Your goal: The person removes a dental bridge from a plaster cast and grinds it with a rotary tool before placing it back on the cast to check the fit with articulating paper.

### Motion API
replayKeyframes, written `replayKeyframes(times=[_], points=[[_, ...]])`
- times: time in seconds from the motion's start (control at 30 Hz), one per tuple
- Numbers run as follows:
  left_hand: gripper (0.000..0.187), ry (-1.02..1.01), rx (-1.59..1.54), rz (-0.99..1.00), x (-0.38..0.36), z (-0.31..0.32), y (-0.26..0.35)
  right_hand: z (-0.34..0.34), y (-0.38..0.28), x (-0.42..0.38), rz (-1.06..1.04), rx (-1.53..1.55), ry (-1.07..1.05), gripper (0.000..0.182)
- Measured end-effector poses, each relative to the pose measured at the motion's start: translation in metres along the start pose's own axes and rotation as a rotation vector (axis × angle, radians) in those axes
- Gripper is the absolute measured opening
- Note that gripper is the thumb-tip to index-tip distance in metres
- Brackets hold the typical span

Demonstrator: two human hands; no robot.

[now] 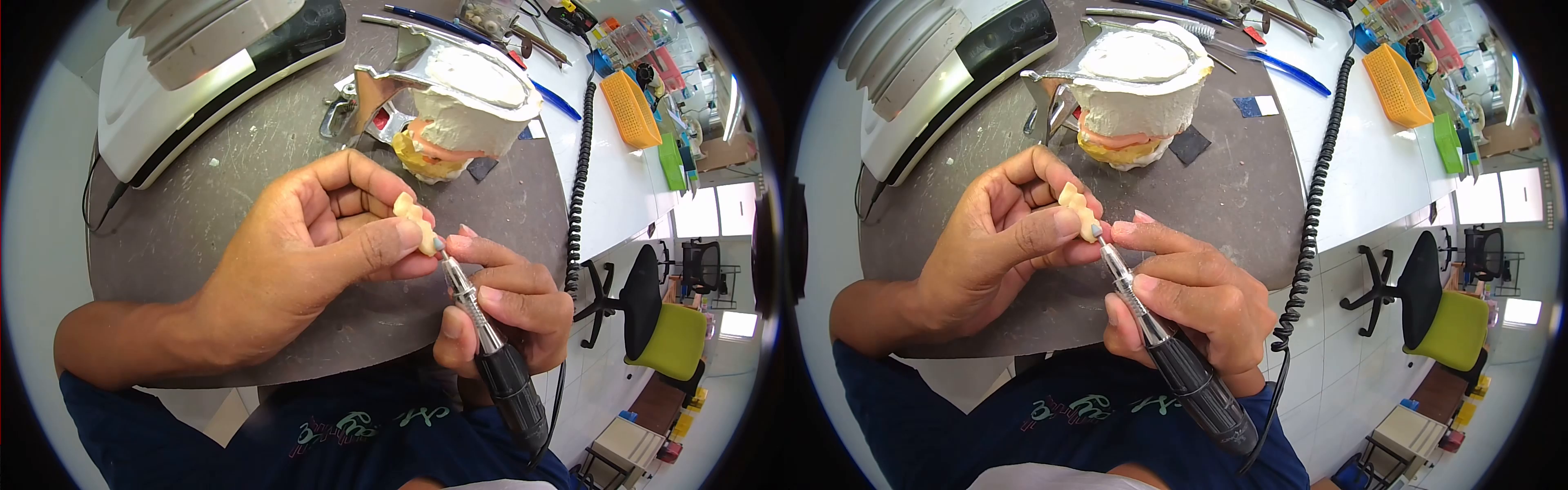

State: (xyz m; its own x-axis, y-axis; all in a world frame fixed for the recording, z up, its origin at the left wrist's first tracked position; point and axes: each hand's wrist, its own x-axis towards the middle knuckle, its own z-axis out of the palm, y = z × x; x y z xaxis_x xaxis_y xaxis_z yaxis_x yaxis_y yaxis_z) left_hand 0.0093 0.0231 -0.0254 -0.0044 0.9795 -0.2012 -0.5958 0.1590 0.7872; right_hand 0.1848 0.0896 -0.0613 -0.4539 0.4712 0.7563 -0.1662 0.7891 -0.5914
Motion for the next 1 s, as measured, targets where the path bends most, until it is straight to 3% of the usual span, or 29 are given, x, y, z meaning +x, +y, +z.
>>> replayKeyframes(times=[0.5,0.7,0.8,0.87,1.0], points=[[0.020,0.000,0.010,-0.006,-0.0003,0.0008,0.0004,-0.0004,-0.0014,-0.0009,0.028,0.028,0.006,0.030],[0.020,-0.003,0.009,-0.007,-0.0004,0.0007,0.0006,0.0020,-0.0026,0.0001,0.074,0.128,0.123,0.033],[0.020,0.000,0.014,-0.008,-0.0005,0.0008,0.0009,-0.0013,-0.0017,-0.0007,0.026,0.033,-0.015,0.032],[0.019,0.000,0.018,-0.010,-0.0005,0.0009,0.0010,0.0025,-0.0034,0.0002,0.069,0.104,0.096,0.033],[0.019,0.000,0.013,-0.006,-0.0003,0.0012,0.0003,0.0035,-0.0023,0.0004,0.062,0.117,0.118,0.033]])
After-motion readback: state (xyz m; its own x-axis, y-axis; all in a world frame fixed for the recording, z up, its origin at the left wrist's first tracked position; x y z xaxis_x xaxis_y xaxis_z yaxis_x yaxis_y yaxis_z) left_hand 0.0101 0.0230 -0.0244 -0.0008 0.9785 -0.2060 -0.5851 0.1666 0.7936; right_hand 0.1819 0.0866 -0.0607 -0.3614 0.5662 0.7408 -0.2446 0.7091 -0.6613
